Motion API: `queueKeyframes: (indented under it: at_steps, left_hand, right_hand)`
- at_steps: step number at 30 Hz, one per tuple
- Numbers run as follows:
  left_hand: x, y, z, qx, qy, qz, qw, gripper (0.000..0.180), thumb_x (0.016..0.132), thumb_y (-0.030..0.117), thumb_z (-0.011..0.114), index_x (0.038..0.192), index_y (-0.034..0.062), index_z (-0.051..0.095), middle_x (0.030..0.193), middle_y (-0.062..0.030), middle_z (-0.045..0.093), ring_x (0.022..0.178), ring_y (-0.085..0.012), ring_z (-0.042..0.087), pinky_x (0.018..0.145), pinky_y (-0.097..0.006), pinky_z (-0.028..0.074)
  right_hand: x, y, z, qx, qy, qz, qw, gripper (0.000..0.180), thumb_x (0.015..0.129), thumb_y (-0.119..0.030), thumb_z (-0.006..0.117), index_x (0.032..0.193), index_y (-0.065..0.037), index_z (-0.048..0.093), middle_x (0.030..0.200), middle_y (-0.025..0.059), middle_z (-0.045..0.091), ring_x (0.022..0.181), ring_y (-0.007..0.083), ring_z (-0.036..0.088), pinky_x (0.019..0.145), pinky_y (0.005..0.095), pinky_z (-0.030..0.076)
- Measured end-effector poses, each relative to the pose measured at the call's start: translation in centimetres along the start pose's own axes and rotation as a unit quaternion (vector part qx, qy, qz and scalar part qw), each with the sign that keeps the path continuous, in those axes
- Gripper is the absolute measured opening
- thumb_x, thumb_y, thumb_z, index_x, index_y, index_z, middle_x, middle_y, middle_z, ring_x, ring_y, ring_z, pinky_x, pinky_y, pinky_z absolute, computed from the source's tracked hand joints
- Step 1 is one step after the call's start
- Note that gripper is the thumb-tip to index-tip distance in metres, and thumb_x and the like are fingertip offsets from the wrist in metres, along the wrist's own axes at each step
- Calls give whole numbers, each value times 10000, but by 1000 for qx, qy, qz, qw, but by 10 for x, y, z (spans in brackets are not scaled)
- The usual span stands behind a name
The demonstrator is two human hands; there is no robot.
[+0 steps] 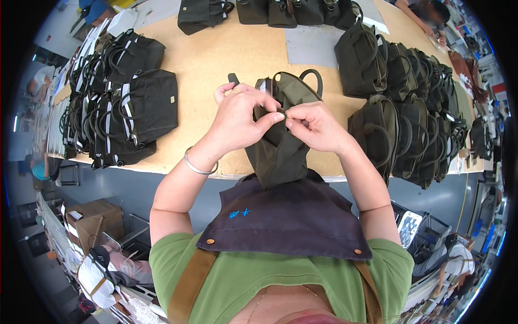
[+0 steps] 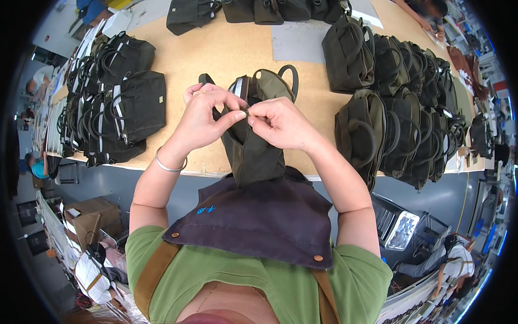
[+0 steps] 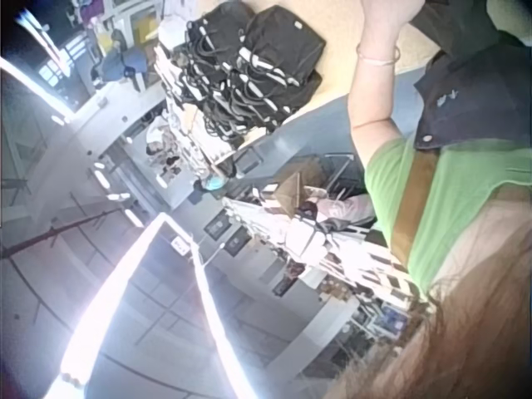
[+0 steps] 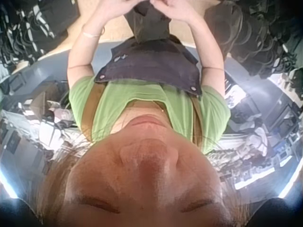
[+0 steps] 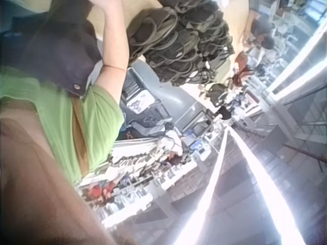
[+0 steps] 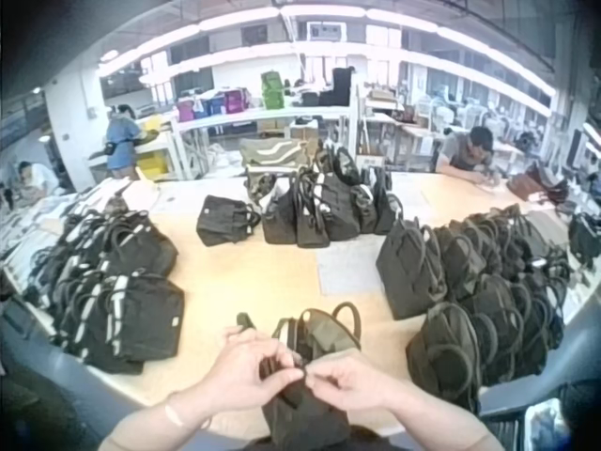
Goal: The person assembles olive green canvas bags at a workbench. They repeatedly open the bags, insert white paper or cardboard inserts into the interior, and zip the bags closed. The person handles the bags one at a time, moving finished units to a pile on the right.
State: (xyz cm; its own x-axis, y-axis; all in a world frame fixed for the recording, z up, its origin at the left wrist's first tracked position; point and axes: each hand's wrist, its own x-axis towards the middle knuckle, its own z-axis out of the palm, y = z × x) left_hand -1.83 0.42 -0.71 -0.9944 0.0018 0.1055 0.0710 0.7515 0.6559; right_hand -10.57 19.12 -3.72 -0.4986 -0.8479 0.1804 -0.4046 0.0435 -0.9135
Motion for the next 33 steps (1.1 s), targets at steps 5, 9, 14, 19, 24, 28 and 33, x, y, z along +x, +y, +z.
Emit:
queueKeyframes:
  at_steps: [5,9,14,19,24,28,33]
  left_hand:
    - [-2,-4,1,-1,17,46,999,70,806,163,730,860,133,698,886,43,662,938,-142,549,1031,-420,188]
    - [-8,-8,1,10,8,49,999,102,816,158,726,914,130,719,824,33,607,903,-131,532,997,-383,218]
    - [-10,-13,3,-23,14,60,998,58,821,135,701,876,119,702,798,30,569,863,-129,499,967,-349,236]
    - [-12,-12,10,-23,35,58,997,52,816,105,677,868,99,675,781,25,549,853,-143,479,940,-344,252]
    - [-12,-9,17,-48,44,47,997,60,821,110,668,877,92,671,794,15,570,865,-165,480,891,-347,295]
    - [-7,-17,15,-91,19,64,994,67,831,131,671,886,92,675,802,-2,602,852,-182,482,826,-339,342]
    - [-3,-18,11,-85,6,83,993,81,840,145,672,899,91,683,790,-16,607,810,-189,484,791,-340,362]
  right_hand:
    - [-1,-4,3,-8,5,3,1000,216,834,-45,600,658,-7,481,518,68,403,461,136,380,456,318,323]
    - [-6,-9,7,-2,27,47,999,162,820,-79,633,690,-7,568,513,63,475,449,128,433,453,303,356]
    - [-9,-24,8,-21,23,120,992,150,791,-115,698,709,-9,631,520,56,552,451,108,483,465,281,392]
    - [-8,-19,9,-34,28,122,992,147,773,-112,729,701,-23,635,528,46,564,461,100,491,471,275,397]
    - [-8,-11,11,-18,25,91,995,138,764,-81,730,698,-30,619,546,29,549,478,85,476,471,267,383]
    - [-9,-9,11,62,21,117,991,149,776,-67,729,688,-35,613,559,-15,543,505,33,460,469,235,361]
    - [-9,-6,6,105,17,155,982,161,806,-70,720,689,-39,615,597,-60,561,514,-14,446,458,198,338]
